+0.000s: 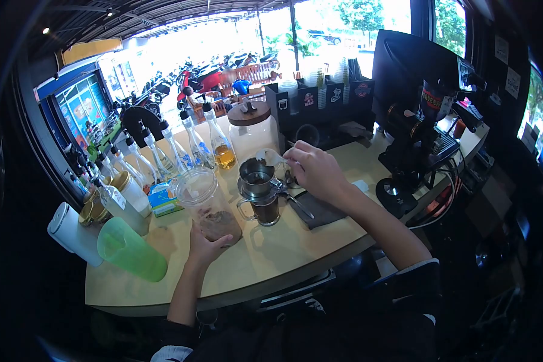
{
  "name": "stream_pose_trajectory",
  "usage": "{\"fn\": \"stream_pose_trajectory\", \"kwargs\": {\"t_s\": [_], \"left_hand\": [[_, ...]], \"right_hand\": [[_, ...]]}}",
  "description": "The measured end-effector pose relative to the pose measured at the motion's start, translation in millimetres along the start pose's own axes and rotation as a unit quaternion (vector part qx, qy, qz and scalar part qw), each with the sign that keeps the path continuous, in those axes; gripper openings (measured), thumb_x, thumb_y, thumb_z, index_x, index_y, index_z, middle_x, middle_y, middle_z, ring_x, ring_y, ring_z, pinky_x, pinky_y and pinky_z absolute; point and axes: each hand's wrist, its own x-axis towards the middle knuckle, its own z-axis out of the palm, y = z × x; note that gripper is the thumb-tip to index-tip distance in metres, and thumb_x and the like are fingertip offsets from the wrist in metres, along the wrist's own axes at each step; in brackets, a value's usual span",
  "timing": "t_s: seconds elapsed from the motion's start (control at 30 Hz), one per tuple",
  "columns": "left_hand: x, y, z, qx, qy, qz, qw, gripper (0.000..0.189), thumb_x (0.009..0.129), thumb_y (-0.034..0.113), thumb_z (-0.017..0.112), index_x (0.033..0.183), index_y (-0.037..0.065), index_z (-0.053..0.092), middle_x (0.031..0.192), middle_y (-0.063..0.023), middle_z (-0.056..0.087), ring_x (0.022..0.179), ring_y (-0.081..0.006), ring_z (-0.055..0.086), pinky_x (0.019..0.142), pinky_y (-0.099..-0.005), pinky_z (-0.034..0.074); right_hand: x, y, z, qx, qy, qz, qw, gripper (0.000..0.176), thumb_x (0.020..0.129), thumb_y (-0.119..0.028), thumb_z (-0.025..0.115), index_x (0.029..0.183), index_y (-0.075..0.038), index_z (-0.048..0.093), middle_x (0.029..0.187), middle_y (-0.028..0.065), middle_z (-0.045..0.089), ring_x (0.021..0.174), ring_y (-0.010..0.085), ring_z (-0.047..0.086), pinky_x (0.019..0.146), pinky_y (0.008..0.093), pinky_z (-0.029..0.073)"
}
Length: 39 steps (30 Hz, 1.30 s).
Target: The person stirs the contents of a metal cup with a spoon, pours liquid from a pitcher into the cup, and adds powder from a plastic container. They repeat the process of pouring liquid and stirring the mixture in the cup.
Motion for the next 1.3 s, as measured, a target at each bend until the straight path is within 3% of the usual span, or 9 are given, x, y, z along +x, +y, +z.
{"fn": "stream_pose_trajectory", "kwargs": {"t_s": [0.1, 0.47, 0.67, 0.73, 0.87, 0.93, 1.07, 1.3], "left_hand": [[-0.8, 0.8, -0.3, 0.015, 0.002, 0.005, 1.000, 0.088, 0.057, 0.007, 0.088, 0.129, 0.002, 0.038, 0.126, -0.0164, 0.053, 0.118, -0.0277, 0.054, 0.099, -0.0400, 0.047], [0.4, -8.9, -0.2, -0.011, -0.003, 0.001, 1.000, 0.088, 0.057, 0.006, 0.088, 0.129, 0.002, 0.037, 0.125, -0.0164, 0.052, 0.118, -0.0281, 0.054, 0.099, -0.0397, 0.047], [-1.9, 4.4, 1.4, 0.051, 0.033, 0.030, 0.998, 0.091, 0.056, 0.005, 0.087, 0.130, 0.004, 0.034, 0.126, -0.0153, 0.048, 0.117, -0.0270, 0.053, 0.098, -0.0398, 0.048], [-5.1, 22.1, 4.0, -0.141, 0.016, -0.062, 0.988, 0.093, 0.054, 0.008, 0.089, 0.129, 0.004, 0.034, 0.124, -0.0140, 0.047, 0.119, -0.0272, 0.051, 0.096, -0.0398, 0.049], [-1.4, -6.9, -3.4, 0.000, 0.030, -0.039, 0.999, 0.093, 0.051, 0.013, 0.091, 0.125, 0.004, 0.036, 0.121, -0.0135, 0.048, 0.118, -0.0263, 0.051, 0.093, -0.0392, 0.050], [-0.1, -3.3, -6.5, 0.093, 0.029, 0.021, 0.995, 0.093, 0.051, 0.029, 0.091, 0.122, -0.002, 0.039, 0.115, -0.0165, 0.048, 0.112, -0.0321, 0.052, 0.096, -0.0398, 0.045], [0.8, -6.2, -12.7, 0.087, 0.028, 0.023, 0.996, 0.096, 0.051, 0.027, 0.090, 0.127, -0.001, 0.037, 0.117, -0.0173, 0.049, 0.113, -0.0319, 0.052, 0.097, -0.0396, 0.045], [6.6, -17.7, -23.3, 0.080, 0.059, -0.008, 0.995, 0.107, 0.053, 0.022, 0.089, 0.137, -0.001, 0.027, 0.124, -0.0207, 0.053, 0.116, -0.0329, 0.054, 0.097, -0.0410, 0.046]], "right_hand": [[-1.1, -0.9, 5.6, -0.036, -0.005, -0.017, 0.999, 0.012, 0.086, -0.008, 0.059, 0.097, -0.004, 0.063, 0.088, 0.0078, 0.058, 0.074, 0.0288, 0.063, 0.064, 0.0391, 0.050], [-3.3, 3.3, 14.3, -0.071, 0.015, -0.109, 0.991, 0.011, 0.084, -0.006, 0.060, 0.094, -0.005, 0.062, 0.087, 0.0072, 0.058, 0.073, 0.0272, 0.062, 0.062, 0.0374, 0.050], [15.2, -15.0, 4.6, -0.045, 0.050, -0.145, 0.987, 0.017, 0.079, -0.003, 0.061, 0.096, -0.004, 0.062, 0.086, 0.0075, 0.057, 0.072, 0.0268, 0.062, 0.062, 0.0361, 0.050], [25.5, -29.5, 3.5, -0.028, 0.056, -0.161, 0.985, 0.019, 0.078, -0.003, 0.061, 0.096, -0.004, 0.062, 0.086, 0.0077, 0.057, 0.073, 0.0268, 0.062, 0.063, 0.0360, 0.050], [44.0, -63.4, 14.2, -0.047, 0.018, -0.261, 0.964, 0.026, 0.072, -0.003, 0.063, 0.098, -0.006, 0.062, 0.089, 0.0063, 0.057, 0.082, 0.0229, 0.061, 0.073, 0.0342, 0.048], [54.0, -76.9, 26.9, -0.125, -0.035, -0.324, 0.937, 0.023, 0.072, -0.006, 0.063, 0.094, -0.009, 0.062, 0.091, 0.0026, 0.057, 0.092, 0.0171, 0.059, 0.084, 0.0340, 0.044], [70.8, -94.4, 57.4, -0.222, -0.077, -0.396, 0.888, 0.010, 0.077, -0.013, 0.061, 0.088, -0.013, 0.062, 0.089, -0.0015, 0.057, 0.097, 0.0141, 0.057, 0.097, 0.0394, 0.037], [88.8, -108.3, 96.7, -0.207, -0.086, -0.415, 0.882, 0.014, 0.078, -0.009, 0.061, 0.092, -0.012, 0.064, 0.092, -0.0006, 0.058, 0.103, 0.0155, 0.056, 0.108, 0.0451, 0.029]]}}
